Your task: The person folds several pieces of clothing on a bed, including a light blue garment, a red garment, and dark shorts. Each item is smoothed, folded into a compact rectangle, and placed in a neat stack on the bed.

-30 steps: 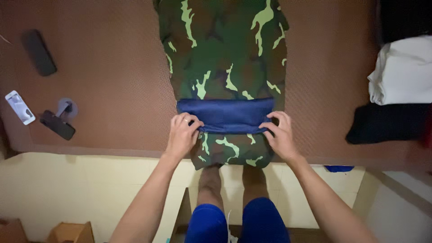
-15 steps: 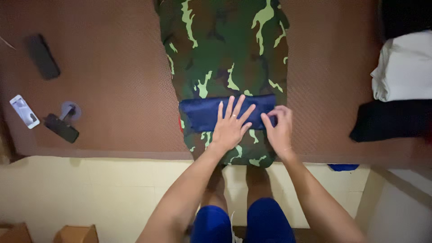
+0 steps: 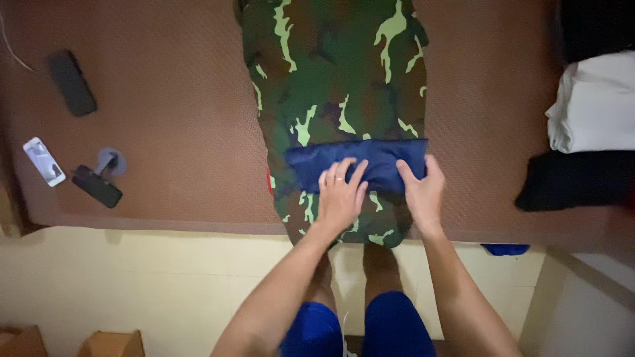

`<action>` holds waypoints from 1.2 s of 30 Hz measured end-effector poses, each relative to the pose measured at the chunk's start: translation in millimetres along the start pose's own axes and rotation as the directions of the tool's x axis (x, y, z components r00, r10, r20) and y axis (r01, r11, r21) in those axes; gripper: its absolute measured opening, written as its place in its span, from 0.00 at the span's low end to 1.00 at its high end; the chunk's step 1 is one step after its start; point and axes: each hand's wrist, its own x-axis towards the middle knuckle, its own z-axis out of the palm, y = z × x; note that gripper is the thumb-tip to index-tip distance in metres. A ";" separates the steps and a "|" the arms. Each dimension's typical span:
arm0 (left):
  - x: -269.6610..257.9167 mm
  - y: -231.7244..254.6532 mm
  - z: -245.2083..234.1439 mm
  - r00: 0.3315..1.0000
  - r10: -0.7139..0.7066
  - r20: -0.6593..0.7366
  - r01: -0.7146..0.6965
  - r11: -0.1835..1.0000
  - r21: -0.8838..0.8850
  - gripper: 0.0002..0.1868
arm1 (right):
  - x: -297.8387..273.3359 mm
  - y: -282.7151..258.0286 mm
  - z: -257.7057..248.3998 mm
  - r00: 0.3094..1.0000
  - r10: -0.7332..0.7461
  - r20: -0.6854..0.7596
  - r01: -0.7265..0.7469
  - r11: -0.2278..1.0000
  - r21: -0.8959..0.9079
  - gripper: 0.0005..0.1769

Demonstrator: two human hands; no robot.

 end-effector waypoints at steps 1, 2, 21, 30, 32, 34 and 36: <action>-4.4 -1.1 -1.0 0.999 -0.012 -0.039 0.007 0.993 -0.119 0.28 | -7.3 -9.6 1.6 0.997 -0.066 -0.028 0.065 0.997 -0.048 0.18; -7.9 -1.2 0.5 0.997 -0.030 -0.076 0.011 0.971 -0.241 0.27 | -15.4 -17.8 7.1 0.990 -0.134 -0.051 0.128 0.987 -0.101 0.21; 21.1 -93.5 -21.7 0.825 -0.564 -0.025 0.352 0.548 -0.759 0.19 | -64.3 -20.4 120.6 0.804 -0.435 0.405 0.502 0.862 -0.072 0.20; 17.4 -77.2 -16.3 0.735 -0.635 -0.238 0.428 0.707 -0.563 0.16 | -18.7 -5.3 128.2 0.766 -0.506 0.396 0.642 0.627 -0.442 0.27; 18.7 -79.4 -14.5 0.721 -0.608 -0.332 0.455 0.777 -0.435 0.18 | -14.3 2.2 134.3 0.774 -0.491 0.400 0.633 0.621 -0.462 0.29; 20.5 -81.2 -10.3 0.695 -0.590 -0.412 0.468 0.805 -0.364 0.21 | -12.0 8.4 138.7 0.796 -0.490 0.354 0.605 0.659 -0.447 0.33; 19.7 -83.2 -6.7 0.650 -0.588 -0.481 0.471 0.809 -0.352 0.27 | -14.8 12.0 141.1 0.830 -0.493 0.261 0.557 0.737 -0.382 0.38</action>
